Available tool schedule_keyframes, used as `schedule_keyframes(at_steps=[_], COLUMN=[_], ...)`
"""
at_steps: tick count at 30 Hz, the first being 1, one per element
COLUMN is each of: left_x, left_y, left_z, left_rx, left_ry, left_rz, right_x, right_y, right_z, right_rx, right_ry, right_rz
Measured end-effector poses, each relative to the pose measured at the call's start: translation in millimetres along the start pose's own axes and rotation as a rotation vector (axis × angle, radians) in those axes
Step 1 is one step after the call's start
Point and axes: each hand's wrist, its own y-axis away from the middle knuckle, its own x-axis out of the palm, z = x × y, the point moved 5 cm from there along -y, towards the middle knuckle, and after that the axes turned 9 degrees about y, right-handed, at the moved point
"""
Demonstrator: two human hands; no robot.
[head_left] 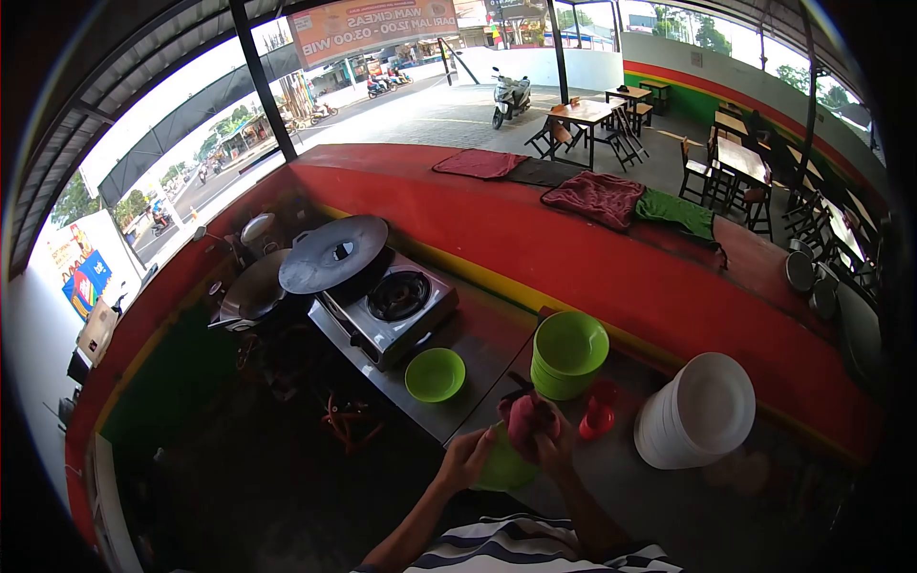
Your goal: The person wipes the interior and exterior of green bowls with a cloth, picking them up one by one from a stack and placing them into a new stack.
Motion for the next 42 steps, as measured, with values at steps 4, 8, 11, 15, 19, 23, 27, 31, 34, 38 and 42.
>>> schedule_keyframes(at_steps=[4,8,11,15,19,23,27,31,34,38,42], left_x=[-17,2,20,32,51,48,45,27,11,-12,-28], left_y=[-4,-5,-7,-13,-5,1,10,18,16,11,4], left_z=[34,16,5,26,6,13,3,11,12,32,56], left_rx=[0.055,0.081,0.121,0.153,0.089,0.099,0.156,0.255,0.297,0.231,0.248], left_ry=[0.382,0.827,0.870,0.554,0.129,-0.197,-0.189,-0.325,-0.349,-0.515,-0.306], left_rz=[-0.241,-0.529,-0.721,-0.621,-0.501,-0.329,-0.164,0.049,0.111,-0.032,-0.463], right_x=[0,19,30,34,14,-3,-18,-20,-13,-3,-17], right_y=[11,28,60,53,38,21,12,30,46,42,46], right_z=[-21,-10,-22,26,15,-21,-76,-115,-110,-117,-142], right_rx=[0.029,0.062,0.097,-0.280,-0.228,0.055,0.113,0.659,0.787,0.788,0.751], right_ry=[-0.299,-0.596,-0.162,0.477,0.507,0.111,-0.284,-0.662,-0.796,-0.803,-0.802], right_rz=[-0.275,-0.438,-0.332,-0.301,-0.200,-0.192,-0.200,-0.093,-0.044,-0.227,-0.266])
